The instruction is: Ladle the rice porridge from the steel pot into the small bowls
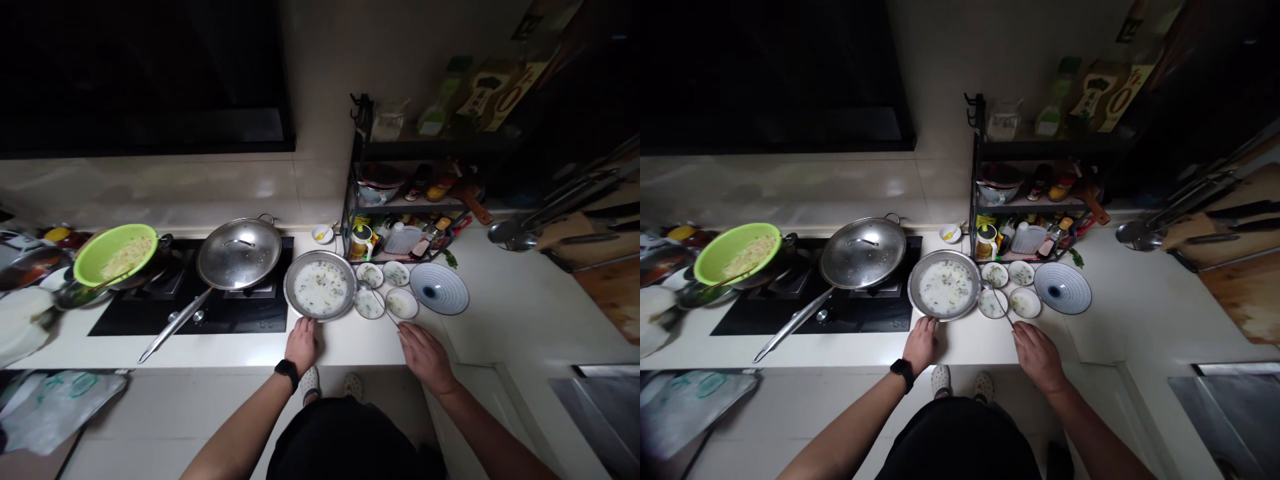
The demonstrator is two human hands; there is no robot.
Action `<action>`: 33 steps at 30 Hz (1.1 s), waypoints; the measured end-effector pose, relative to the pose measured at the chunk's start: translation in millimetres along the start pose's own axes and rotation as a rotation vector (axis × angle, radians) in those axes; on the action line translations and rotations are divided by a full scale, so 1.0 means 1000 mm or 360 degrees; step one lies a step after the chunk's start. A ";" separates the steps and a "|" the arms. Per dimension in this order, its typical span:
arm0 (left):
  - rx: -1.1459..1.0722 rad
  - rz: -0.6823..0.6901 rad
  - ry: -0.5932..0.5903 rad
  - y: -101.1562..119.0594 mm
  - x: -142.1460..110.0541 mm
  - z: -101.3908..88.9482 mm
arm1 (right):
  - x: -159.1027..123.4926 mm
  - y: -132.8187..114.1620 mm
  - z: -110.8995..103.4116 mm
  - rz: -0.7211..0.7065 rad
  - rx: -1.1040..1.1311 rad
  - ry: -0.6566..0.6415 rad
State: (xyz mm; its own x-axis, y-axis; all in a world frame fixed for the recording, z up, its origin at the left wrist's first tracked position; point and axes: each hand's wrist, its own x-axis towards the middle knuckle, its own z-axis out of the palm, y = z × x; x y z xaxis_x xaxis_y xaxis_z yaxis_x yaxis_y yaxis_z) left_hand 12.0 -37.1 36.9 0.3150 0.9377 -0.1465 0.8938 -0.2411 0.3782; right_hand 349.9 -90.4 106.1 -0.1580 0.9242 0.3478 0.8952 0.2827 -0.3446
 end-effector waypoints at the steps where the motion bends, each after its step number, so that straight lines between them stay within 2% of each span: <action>1: -0.0003 -0.0002 -0.0001 0.000 0.000 -0.001 | 0.008 -0.005 0.003 0.0001 -0.0003 -0.0005; 8: -0.0025 0.0021 -0.0023 -0.003 0.000 0.000 | 0.072 -0.032 0.050 0.0083 0.0095 -0.0093; 11: -0.0048 0.0019 -0.0042 -0.006 0.000 0.001 | 0.084 -0.034 0.066 0.0189 0.0165 -0.0106; 14: -0.0078 0.0038 -0.0033 -0.007 0.000 0.001 | 0.084 -0.033 0.076 0.0349 0.0312 -0.0103; 16: -0.0091 0.0051 -0.0026 -0.008 0.000 0.000 | 0.082 -0.032 0.082 0.0595 0.0478 -0.0062; 20: -0.0099 0.0067 -0.0014 -0.009 -0.001 -0.002 | 0.078 -0.031 0.095 0.1338 0.0999 0.0003; 23: -0.0097 0.0071 -0.0022 -0.009 -0.001 -0.003 | 0.078 -0.031 0.101 0.1615 0.1287 0.0077; 26: -0.0088 0.0078 -0.0033 -0.010 -0.001 -0.003 | 0.075 -0.033 0.101 0.1645 0.1352 0.0125; 33: -0.0091 0.0085 -0.0034 -0.009 -0.001 -0.005 | 0.072 -0.035 0.089 0.1534 0.1295 0.0153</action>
State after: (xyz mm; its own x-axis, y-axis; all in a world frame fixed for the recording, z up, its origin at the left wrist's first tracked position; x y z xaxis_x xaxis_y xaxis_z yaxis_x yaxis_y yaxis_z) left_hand 2.1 -34.4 37.7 0.3690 0.9182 -0.1442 0.8561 -0.2754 0.4374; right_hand 269.7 -10.5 65.6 0.4755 0.8297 -0.2923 0.1100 -0.3857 -0.9160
